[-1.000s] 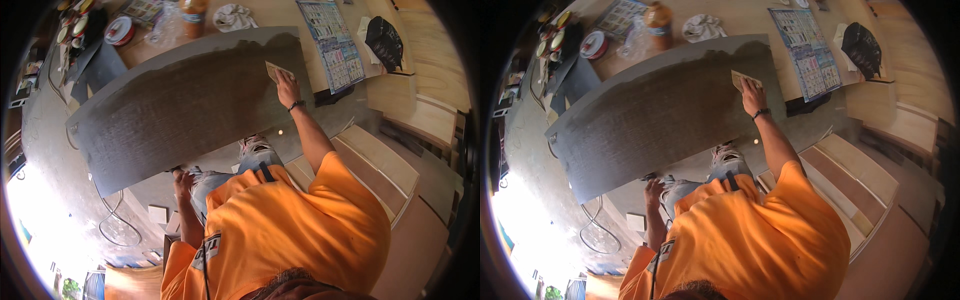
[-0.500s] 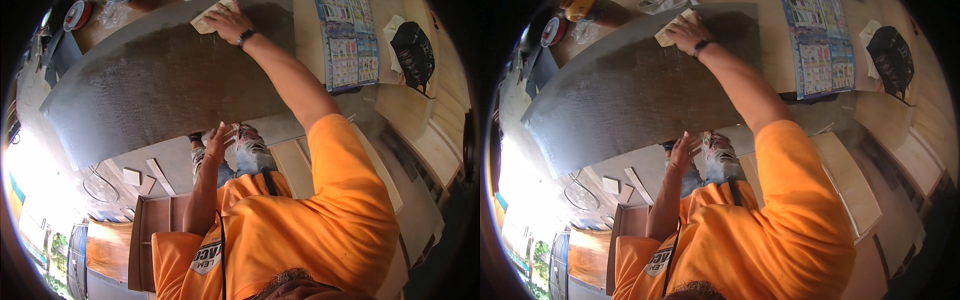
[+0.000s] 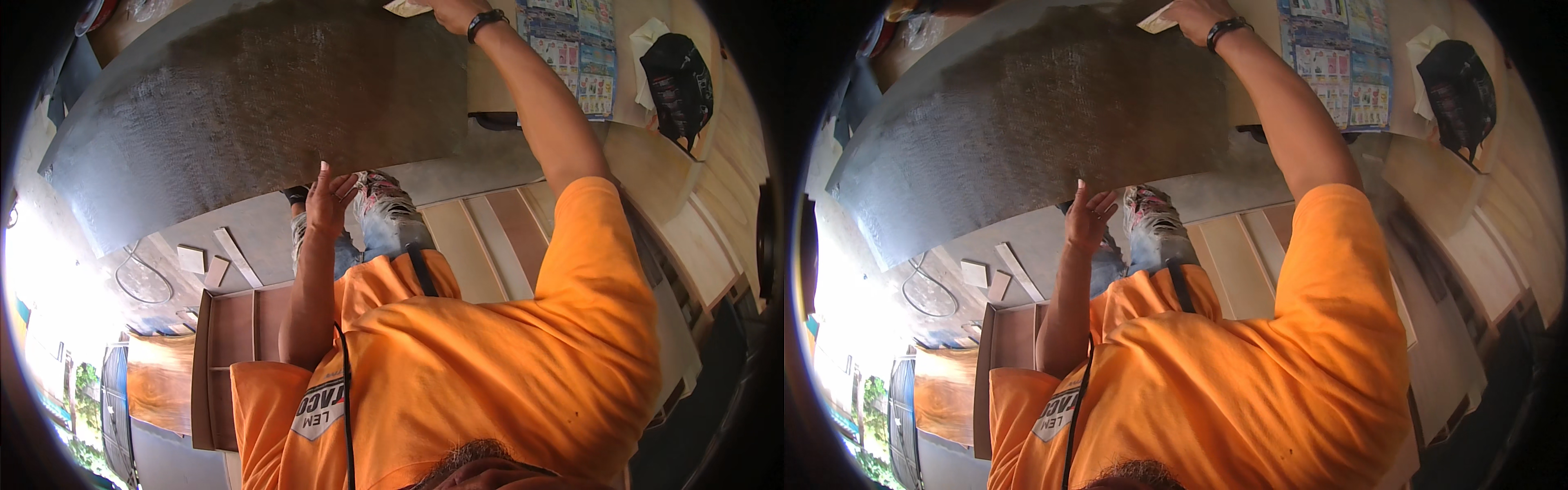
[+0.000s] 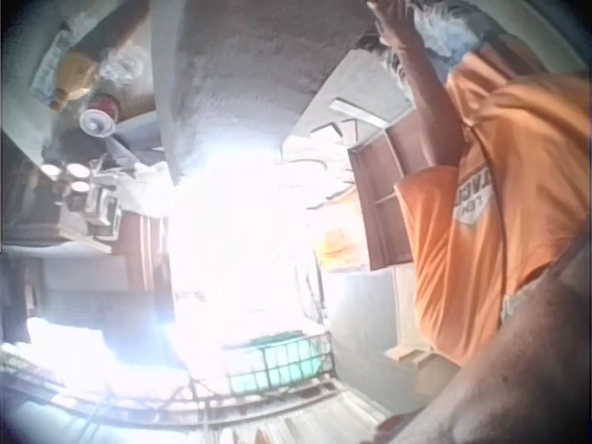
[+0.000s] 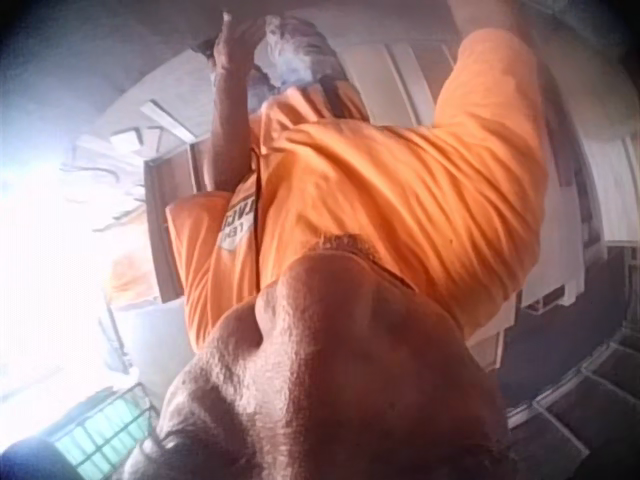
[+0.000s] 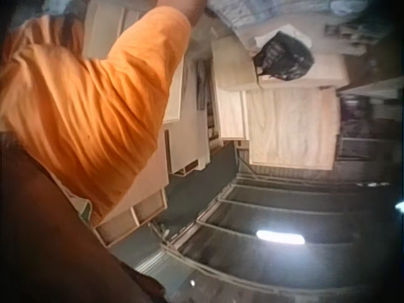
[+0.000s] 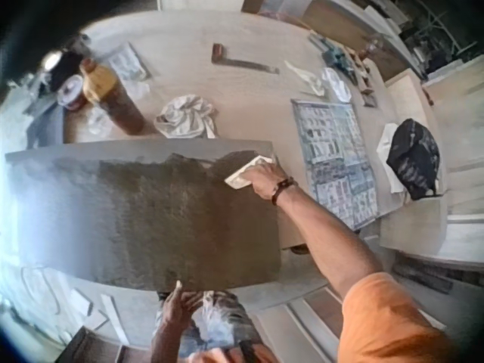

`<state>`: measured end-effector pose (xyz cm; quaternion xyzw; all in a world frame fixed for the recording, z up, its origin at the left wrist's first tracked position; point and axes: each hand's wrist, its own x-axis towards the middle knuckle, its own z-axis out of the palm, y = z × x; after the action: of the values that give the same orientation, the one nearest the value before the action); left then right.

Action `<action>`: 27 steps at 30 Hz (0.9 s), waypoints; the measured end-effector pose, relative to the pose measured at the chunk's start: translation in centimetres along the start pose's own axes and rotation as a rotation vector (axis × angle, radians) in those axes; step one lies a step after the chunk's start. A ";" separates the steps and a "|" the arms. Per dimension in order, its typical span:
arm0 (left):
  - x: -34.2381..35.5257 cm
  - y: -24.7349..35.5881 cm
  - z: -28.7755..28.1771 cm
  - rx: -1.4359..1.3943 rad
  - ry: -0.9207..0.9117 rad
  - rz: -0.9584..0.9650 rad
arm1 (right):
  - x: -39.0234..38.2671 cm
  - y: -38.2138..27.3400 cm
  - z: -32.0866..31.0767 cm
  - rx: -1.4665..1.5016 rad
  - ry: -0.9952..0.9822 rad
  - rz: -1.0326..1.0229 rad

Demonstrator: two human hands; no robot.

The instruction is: The person applies a liquid finish to a large flat wooden board using a cloth, repeatedly pouring more liquid from a bottle and wiping the surface to spread the finish evenly. The person moves around the board to cover different areas.

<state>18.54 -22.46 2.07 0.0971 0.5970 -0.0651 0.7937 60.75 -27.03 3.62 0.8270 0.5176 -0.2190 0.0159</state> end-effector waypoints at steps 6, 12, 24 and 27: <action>0.1 -0.3 0.5 -0.002 0.007 0.042 | -7.0 0.4 4.7 -0.215 -0.088 0.127; 1.9 -1.5 -0.7 -0.077 -0.053 0.063 | -13.6 -1.0 7.8 -0.041 -0.006 0.191; 2.0 -2.2 -0.2 -0.039 0.008 0.117 | -24.0 -7.0 11.6 0.118 0.159 0.255; 2.3 -2.2 -0.8 -0.027 -0.002 0.135 | -25.6 -8.6 11.9 0.135 0.132 0.291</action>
<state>17.96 -24.42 -0.54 0.1264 0.5893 -0.0033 0.7980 39.84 -47.79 4.28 0.9050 0.3763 -0.1937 -0.0421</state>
